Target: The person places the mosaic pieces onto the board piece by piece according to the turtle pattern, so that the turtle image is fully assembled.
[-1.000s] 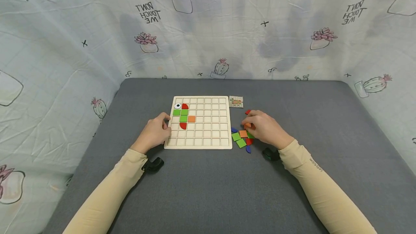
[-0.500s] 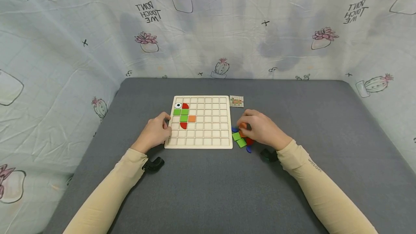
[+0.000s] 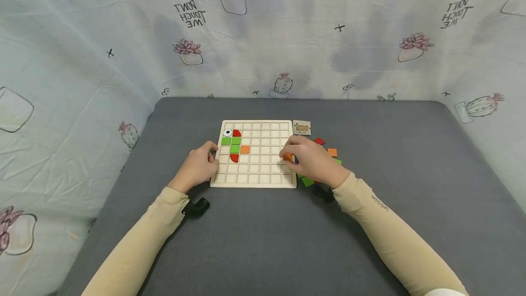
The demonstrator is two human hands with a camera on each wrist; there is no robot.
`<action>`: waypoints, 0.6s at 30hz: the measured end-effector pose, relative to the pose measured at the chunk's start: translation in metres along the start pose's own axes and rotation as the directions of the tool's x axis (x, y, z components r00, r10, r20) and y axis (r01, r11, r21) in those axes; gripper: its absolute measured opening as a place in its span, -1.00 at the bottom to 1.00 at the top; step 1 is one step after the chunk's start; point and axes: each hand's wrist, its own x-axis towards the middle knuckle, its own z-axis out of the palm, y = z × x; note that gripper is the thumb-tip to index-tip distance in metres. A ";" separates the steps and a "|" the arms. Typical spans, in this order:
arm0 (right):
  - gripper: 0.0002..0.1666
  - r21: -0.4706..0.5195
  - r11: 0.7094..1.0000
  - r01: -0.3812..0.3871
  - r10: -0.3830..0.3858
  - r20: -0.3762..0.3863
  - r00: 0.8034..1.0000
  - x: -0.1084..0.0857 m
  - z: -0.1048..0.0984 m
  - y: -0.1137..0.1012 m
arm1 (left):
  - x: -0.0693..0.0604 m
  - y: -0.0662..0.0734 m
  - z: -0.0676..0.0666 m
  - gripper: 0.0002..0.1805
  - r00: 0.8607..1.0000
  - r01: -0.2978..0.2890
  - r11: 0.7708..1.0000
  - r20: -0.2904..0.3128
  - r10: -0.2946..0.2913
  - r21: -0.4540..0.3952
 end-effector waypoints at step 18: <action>-0.85 0.085 0.996 0.032 -0.040 0.094 0.995 0.037 0.018 -0.024 | 0.001 -0.001 0.000 -0.58 1.000 -0.010 1.000 -0.013 0.010 0.007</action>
